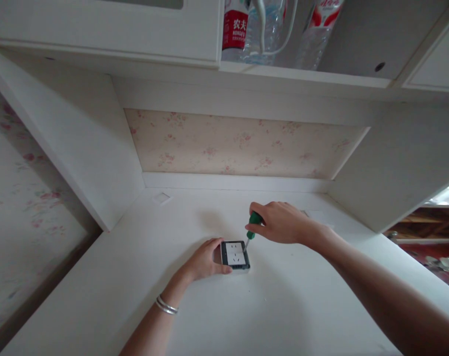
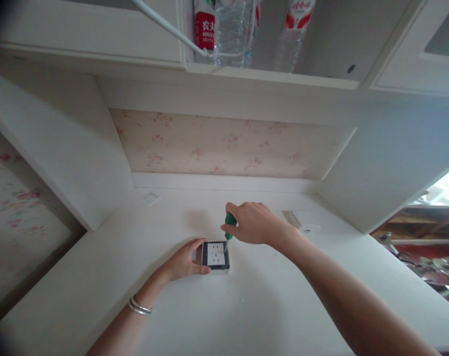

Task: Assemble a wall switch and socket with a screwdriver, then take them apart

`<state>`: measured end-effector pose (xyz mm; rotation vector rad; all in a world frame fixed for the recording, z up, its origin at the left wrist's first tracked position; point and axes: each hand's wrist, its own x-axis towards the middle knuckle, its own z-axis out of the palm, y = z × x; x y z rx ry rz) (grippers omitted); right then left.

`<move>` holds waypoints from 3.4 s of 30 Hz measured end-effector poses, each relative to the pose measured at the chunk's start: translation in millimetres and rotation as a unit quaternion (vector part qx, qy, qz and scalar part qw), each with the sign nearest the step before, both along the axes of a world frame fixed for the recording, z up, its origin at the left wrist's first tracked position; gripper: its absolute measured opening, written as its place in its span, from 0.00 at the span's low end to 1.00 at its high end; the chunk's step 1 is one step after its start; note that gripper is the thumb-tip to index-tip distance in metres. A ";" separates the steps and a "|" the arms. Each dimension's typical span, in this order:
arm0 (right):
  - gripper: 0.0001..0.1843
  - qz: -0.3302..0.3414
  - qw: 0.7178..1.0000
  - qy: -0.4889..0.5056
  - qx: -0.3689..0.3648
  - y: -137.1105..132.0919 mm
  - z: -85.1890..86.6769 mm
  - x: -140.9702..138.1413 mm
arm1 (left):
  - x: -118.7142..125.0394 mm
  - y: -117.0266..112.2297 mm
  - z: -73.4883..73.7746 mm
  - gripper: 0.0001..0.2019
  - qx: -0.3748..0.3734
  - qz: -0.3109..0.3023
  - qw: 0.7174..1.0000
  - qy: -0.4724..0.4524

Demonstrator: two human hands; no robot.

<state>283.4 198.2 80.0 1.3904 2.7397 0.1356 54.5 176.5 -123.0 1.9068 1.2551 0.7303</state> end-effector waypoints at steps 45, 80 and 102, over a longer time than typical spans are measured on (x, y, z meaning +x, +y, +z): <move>0.19 -0.035 0.996 0.077 -0.009 -2.5 -13.9 -0.1 | -0.2 1.2 -3.0 0.47 -0.004 0.006 1.000 0.003; 0.21 -0.052 0.992 0.090 0.069 -8.0 -23.1 1.9 | 1.0 -0.5 0.9 0.46 0.008 0.006 1.000 0.009; 0.31 -0.180 0.970 0.088 0.136 -13.5 -40.4 -8.2 | 2.3 -2.4 3.6 0.46 0.010 0.011 1.000 0.006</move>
